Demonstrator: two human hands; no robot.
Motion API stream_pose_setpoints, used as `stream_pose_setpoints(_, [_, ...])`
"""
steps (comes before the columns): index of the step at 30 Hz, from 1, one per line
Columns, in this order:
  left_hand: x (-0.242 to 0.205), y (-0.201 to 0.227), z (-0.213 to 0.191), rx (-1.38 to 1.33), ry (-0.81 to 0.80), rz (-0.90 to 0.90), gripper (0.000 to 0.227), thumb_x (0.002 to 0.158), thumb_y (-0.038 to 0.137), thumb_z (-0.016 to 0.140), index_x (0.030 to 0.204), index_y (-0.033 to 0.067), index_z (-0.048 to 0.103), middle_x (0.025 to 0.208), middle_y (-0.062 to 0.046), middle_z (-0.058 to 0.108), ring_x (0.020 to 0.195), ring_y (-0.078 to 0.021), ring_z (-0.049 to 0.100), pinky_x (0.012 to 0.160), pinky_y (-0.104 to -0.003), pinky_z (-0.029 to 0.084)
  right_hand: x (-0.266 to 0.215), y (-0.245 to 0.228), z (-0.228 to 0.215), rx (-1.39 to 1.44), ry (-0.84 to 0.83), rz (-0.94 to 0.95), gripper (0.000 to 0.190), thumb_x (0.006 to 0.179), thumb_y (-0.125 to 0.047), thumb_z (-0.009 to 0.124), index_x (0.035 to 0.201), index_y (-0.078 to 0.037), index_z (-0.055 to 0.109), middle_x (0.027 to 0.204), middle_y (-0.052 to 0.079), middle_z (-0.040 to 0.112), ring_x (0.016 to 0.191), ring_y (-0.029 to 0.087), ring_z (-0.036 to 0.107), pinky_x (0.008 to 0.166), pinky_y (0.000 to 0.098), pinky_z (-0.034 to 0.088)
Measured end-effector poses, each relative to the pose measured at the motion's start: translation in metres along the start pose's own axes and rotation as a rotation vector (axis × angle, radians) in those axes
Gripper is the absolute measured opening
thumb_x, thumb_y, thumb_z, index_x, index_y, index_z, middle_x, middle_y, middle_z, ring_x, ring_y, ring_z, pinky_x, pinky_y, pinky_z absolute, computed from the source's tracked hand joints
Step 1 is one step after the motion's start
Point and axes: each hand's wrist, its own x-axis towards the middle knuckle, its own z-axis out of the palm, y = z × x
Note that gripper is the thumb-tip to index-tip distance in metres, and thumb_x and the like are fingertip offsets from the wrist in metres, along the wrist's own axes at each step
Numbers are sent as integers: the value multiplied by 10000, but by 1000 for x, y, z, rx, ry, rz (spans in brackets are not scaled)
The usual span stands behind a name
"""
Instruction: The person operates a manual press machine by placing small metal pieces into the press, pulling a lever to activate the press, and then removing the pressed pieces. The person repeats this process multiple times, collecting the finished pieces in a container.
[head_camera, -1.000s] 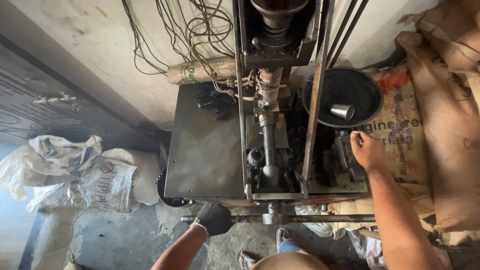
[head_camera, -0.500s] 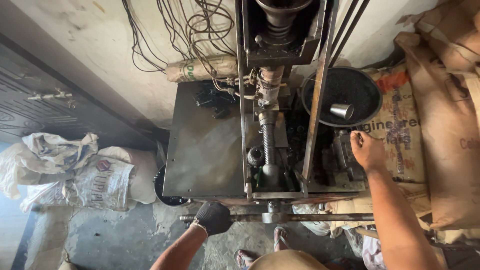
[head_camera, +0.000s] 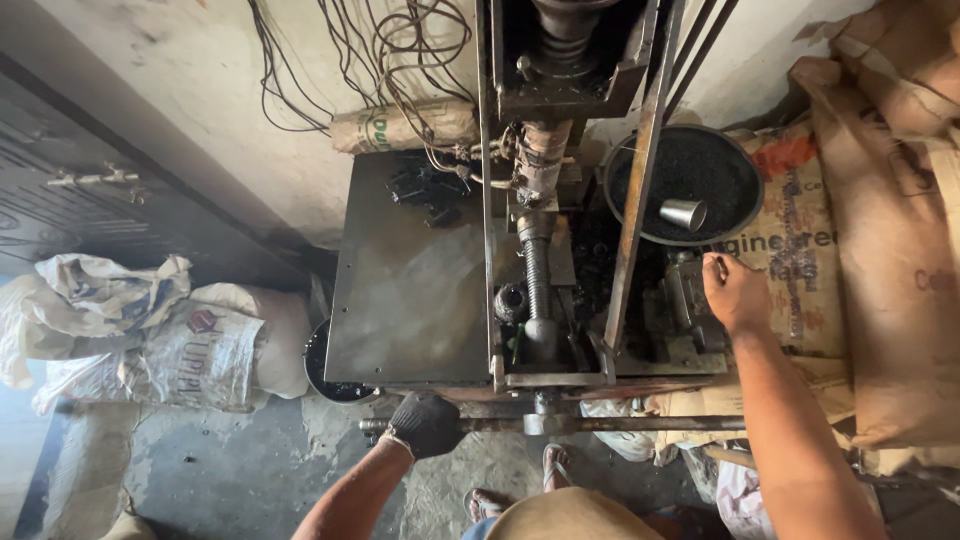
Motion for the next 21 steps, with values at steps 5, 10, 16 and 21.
stream_pose_setpoints(5, [-7, 2, -2, 31, 39, 7, 412, 894, 489, 596, 815, 135, 791, 843, -160, 743, 845, -373, 715, 773, -515, 559, 7, 14, 12, 5, 10, -6, 331, 1005, -435, 605, 1176, -204, 769, 939, 152, 743, 881, 390, 706, 739, 489, 555])
stream_pose_setpoints(10, [-8, 5, -1, 49, 47, 6, 396, 865, 476, 624, 816, 120, 790, 869, -180, 739, 862, -377, 718, 812, -518, 556, 12, 30, 26, -83, 70, -127, 338, 1094, -420, 576, 1126, -146, 772, 940, 182, 736, 896, 405, 703, 800, 483, 559])
stream_pose_setpoints(16, [-3, 2, 0, 39, 24, 18, 342, 872, 412, 608, 787, 126, 776, 855, -174, 733, 850, -380, 718, 804, -519, 559, 5, 12, 9, 120, 52, -74, 339, 1109, -376, 487, 1216, -175, 738, 757, 157, 704, 712, 328, 694, 701, 447, 542])
stream_pose_setpoints(21, [-4, 0, 2, 18, 39, 32, 309, 846, 375, 612, 735, 129, 763, 767, -155, 718, 761, -369, 717, 738, -498, 565, -9, -8, -8, 237, 16, 4, 381, 1134, -350, 436, 1297, -121, 693, 656, 125, 650, 600, 245, 660, 643, 401, 522])
